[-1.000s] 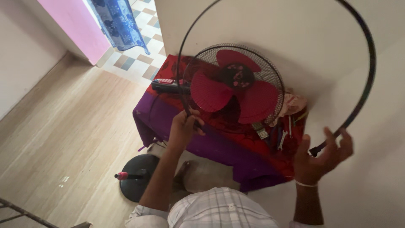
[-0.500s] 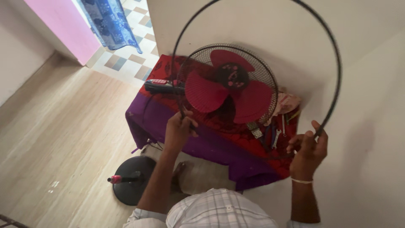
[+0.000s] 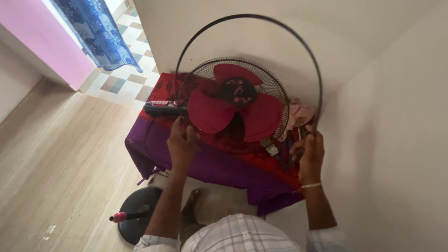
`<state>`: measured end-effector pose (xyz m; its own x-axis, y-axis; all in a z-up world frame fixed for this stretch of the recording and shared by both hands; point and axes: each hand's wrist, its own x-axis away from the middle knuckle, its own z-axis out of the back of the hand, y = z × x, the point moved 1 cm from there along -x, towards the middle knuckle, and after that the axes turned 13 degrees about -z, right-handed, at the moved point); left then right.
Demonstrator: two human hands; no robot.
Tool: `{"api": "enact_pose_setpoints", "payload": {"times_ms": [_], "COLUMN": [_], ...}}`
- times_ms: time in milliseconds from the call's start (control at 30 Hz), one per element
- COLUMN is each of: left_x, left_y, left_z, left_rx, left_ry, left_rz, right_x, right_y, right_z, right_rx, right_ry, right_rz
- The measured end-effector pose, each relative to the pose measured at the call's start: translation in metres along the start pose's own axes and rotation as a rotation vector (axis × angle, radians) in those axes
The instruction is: The person assembles a standing fan by attaching the red blades to the motor hub, then fitting the front and rear wire cages. They use a screwdriver to secure the cage to the fan stand. The fan is placed on a purple-covered table in a room with tiled flooring.
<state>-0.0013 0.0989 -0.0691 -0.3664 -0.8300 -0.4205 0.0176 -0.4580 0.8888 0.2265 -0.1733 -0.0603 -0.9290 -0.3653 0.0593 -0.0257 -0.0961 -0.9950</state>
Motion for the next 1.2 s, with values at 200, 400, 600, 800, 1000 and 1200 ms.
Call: {"api": "enact_pose_setpoints", "payload": {"times_ms": [200,400,600,800,1000,1200], "left_x": [-0.020,-0.031,-0.040,-0.052,-0.057,-0.054], "left_y": [-0.020,-0.039,-0.059,-0.069,-0.071,-0.073], "left_z": [-0.003,-0.009,-0.015,-0.014,-0.017,-0.017], "left_rx": [-0.090,-0.167,-0.220,-0.264,-0.201,-0.252], "left_ry": [0.067,0.057,0.034,-0.013,0.021,-0.023], "left_rz": [-0.026,-0.064,-0.087,0.042,0.041,0.107], "right_x": [-0.009,-0.019,-0.039,-0.046,-0.054,-0.060], "right_y": [-0.015,-0.022,-0.008,-0.006,-0.005,0.000], "right_z": [-0.020,-0.032,-0.044,-0.049,-0.050,-0.049], "right_rx": [0.000,0.012,-0.066,-0.019,-0.068,-0.073], "right_ry": [-0.064,-0.013,-0.075,-0.061,-0.087,-0.051], "right_rz": [-0.031,-0.128,-0.183,-0.227,-0.225,-0.276]}}
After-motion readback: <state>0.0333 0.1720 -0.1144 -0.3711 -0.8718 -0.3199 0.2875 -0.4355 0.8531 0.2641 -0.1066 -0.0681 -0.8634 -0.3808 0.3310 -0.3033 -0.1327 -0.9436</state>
